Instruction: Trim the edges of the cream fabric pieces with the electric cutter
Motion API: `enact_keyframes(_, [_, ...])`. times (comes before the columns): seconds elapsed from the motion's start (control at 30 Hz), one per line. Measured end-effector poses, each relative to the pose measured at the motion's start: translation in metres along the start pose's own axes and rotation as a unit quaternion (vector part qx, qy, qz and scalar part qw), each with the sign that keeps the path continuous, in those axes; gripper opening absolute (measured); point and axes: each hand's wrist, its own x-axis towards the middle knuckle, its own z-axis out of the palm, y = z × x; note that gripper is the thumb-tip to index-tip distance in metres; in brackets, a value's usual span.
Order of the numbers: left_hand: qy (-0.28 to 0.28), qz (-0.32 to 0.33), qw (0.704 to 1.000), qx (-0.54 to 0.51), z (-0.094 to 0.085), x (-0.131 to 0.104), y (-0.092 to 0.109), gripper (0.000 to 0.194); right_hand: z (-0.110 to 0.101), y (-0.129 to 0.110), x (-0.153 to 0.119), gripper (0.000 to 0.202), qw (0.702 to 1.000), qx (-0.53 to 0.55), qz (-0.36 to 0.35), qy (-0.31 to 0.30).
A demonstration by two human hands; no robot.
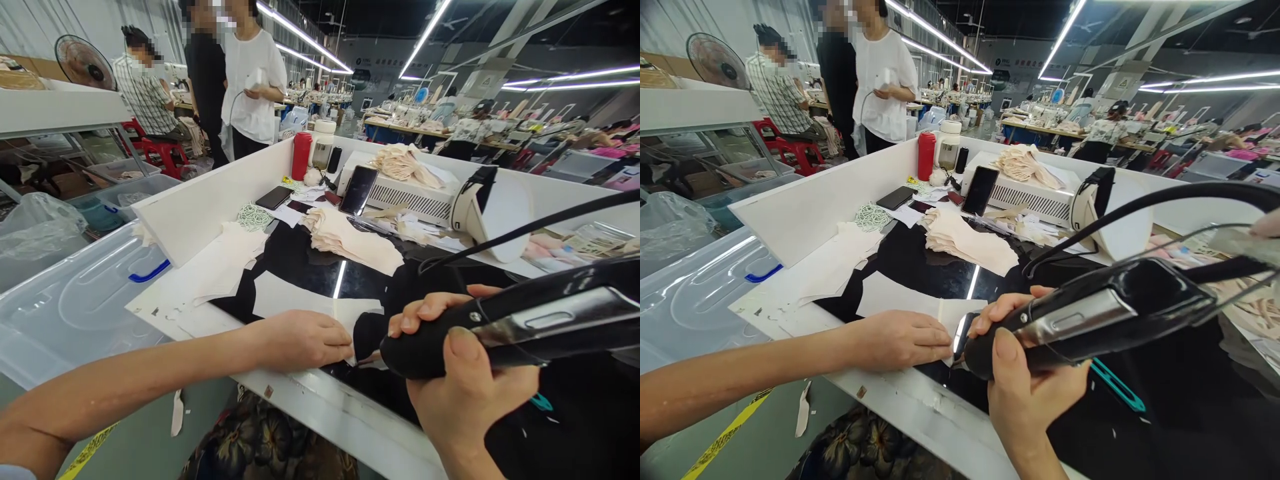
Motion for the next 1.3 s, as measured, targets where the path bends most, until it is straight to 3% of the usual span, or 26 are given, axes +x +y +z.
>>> enact_keyframes(0.3, [-0.024,-0.006,1.0,0.013,-0.001,-0.003,0.002,0.036,0.001,-0.001,0.001,0.043,1.0,0.007,0.009,0.007])
enact_keyframes(0.6, [0.026,-0.008,1.0,-0.005,-0.005,-0.003,0.002,0.031,-0.001,0.006,0.0,0.043,1.0,0.01,-0.002,0.001])
enact_keyframes(0.83, [-0.003,-0.019,0.999,-0.028,-0.004,-0.008,0.002,0.027,0.003,0.012,-0.005,0.041,1.0,0.014,-0.008,-0.007])
enact_keyframes(1.3, [0.002,-0.027,0.999,-0.032,-0.009,-0.008,0.002,0.028,0.001,0.014,-0.006,0.038,1.0,-0.001,-0.01,-0.006])
